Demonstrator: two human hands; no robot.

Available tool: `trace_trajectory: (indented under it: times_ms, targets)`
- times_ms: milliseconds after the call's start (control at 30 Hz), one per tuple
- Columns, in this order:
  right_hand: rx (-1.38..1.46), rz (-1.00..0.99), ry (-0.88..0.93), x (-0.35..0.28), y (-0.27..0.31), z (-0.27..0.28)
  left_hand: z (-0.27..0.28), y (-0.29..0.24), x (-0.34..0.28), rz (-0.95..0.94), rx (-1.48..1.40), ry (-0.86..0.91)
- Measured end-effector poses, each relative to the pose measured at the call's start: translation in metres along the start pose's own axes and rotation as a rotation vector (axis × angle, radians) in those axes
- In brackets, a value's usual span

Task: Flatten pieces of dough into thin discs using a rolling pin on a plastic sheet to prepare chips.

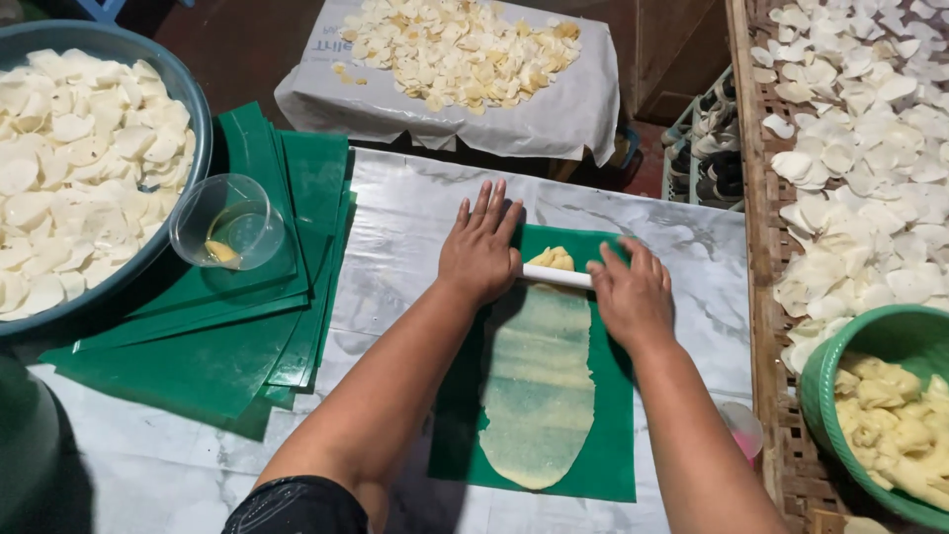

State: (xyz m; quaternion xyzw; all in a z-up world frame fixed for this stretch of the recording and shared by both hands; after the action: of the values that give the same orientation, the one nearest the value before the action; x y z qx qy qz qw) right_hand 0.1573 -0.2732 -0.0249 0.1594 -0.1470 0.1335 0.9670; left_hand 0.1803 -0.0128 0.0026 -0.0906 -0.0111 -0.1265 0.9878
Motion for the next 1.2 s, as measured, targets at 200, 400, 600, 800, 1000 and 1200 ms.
trace_trajectory:
  times_ms: [200, 400, 600, 800, 1000, 1200]
  targets:
    - [-0.117, -0.347, 0.273, 0.023, 0.033, 0.003, 0.000, -0.004, -0.011, 0.039, 0.026, -0.060]
    - [-0.077, -0.092, -0.030, -0.061, 0.064, 0.020, 0.000, -0.018, -0.084, 0.060, 0.020, -0.096]
    - [-0.125, -0.212, 0.022, -0.008, 0.031, -0.013, -0.008, -0.010, -0.028, 0.114, 0.020, -0.015]
    - [-0.061, -0.333, 0.364, 0.032, 0.047, 0.012, 0.011, -0.006, -0.011, 0.165, -0.006, 0.108]
    - [-0.039, -0.068, 0.010, -0.098, 0.078, 0.032, 0.009, -0.021, -0.120, 0.038, -0.004, -0.090]
    - [-0.101, -0.069, -0.026, -0.082, 0.062, 0.006, -0.001, -0.020, -0.100, 0.065, 0.017, -0.119]
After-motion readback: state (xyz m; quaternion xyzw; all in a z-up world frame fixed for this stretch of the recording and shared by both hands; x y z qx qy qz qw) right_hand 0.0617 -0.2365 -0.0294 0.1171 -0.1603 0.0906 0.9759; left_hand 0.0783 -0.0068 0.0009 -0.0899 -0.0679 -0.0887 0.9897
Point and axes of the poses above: each hand's wrist, its own x-axis towards the middle knuckle, its own z-axis out of the back of the hand, y = z × x, the point moved 2 cm from there along x, towards the middle knuckle, and after that the axes turned 7 degrees about x, right-handed, at the moved point
